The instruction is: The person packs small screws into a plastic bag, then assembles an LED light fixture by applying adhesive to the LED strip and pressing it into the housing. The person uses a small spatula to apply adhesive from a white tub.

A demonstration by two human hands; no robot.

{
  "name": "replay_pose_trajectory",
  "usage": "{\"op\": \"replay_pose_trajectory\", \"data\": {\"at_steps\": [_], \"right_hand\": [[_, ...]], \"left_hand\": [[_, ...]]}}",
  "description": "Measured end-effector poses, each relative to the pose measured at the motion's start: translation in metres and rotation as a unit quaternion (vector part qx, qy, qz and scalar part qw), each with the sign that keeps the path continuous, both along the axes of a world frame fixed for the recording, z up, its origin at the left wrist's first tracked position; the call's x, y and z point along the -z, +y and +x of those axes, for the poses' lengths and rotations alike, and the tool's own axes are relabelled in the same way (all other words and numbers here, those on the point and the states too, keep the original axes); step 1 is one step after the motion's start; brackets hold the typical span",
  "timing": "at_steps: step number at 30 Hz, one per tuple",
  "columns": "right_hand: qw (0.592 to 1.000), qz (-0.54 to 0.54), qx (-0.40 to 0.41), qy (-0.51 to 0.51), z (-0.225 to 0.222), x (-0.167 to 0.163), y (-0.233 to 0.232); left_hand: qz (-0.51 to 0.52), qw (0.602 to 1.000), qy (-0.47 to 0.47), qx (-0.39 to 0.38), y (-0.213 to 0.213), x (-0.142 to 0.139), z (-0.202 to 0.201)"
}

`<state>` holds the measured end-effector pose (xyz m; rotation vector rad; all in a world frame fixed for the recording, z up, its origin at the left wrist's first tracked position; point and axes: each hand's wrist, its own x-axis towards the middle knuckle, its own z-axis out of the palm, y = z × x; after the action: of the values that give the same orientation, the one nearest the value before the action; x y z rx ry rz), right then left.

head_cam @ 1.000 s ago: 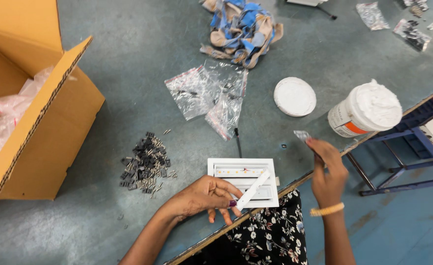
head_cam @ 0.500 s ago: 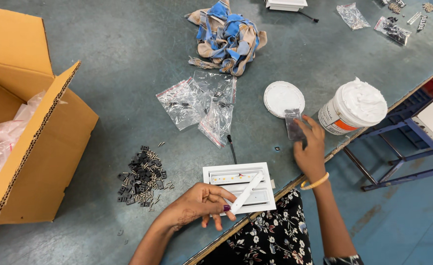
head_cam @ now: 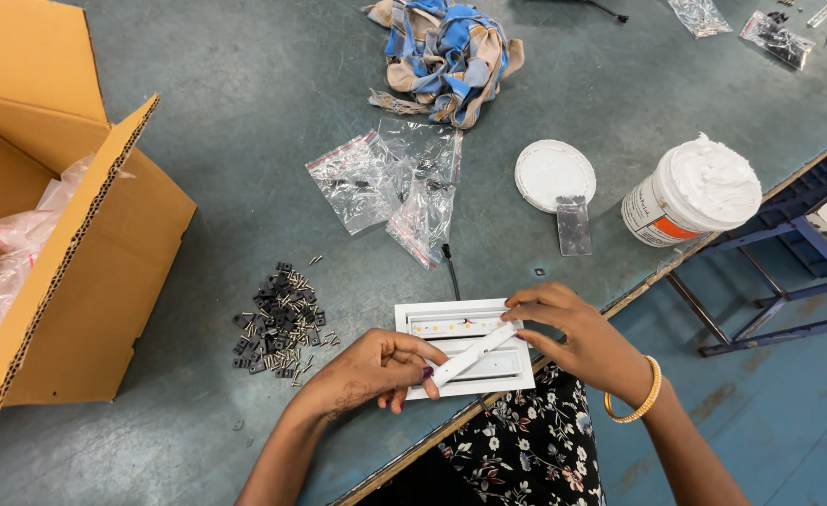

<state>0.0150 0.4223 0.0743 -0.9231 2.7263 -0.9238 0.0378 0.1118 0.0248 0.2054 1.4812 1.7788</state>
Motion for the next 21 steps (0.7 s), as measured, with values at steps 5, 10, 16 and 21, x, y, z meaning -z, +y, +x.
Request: {"op": "replay_pose_trajectory", "data": {"at_steps": [5,10,16,21], "right_hand": [[1.0,-0.004,-0.013,-0.009,0.006,0.001,0.008],[1.0,-0.008,0.014,0.023,0.015,0.003,0.009],[0.985,-0.017,0.082,0.149,0.038,0.009,-0.001],[0.967,-0.059,0.13,0.209,0.058,0.018,-0.013]], "left_hand": [[-0.042,0.999,0.032,-0.001,-0.001,-0.001,0.001],[-0.051,0.998,0.039,-0.007,0.0,-0.004,0.002],[-0.095,0.994,0.053,-0.012,-0.001,-0.01,0.003],[-0.111,0.99,0.084,-0.005,-0.001,-0.016,0.006]]}}
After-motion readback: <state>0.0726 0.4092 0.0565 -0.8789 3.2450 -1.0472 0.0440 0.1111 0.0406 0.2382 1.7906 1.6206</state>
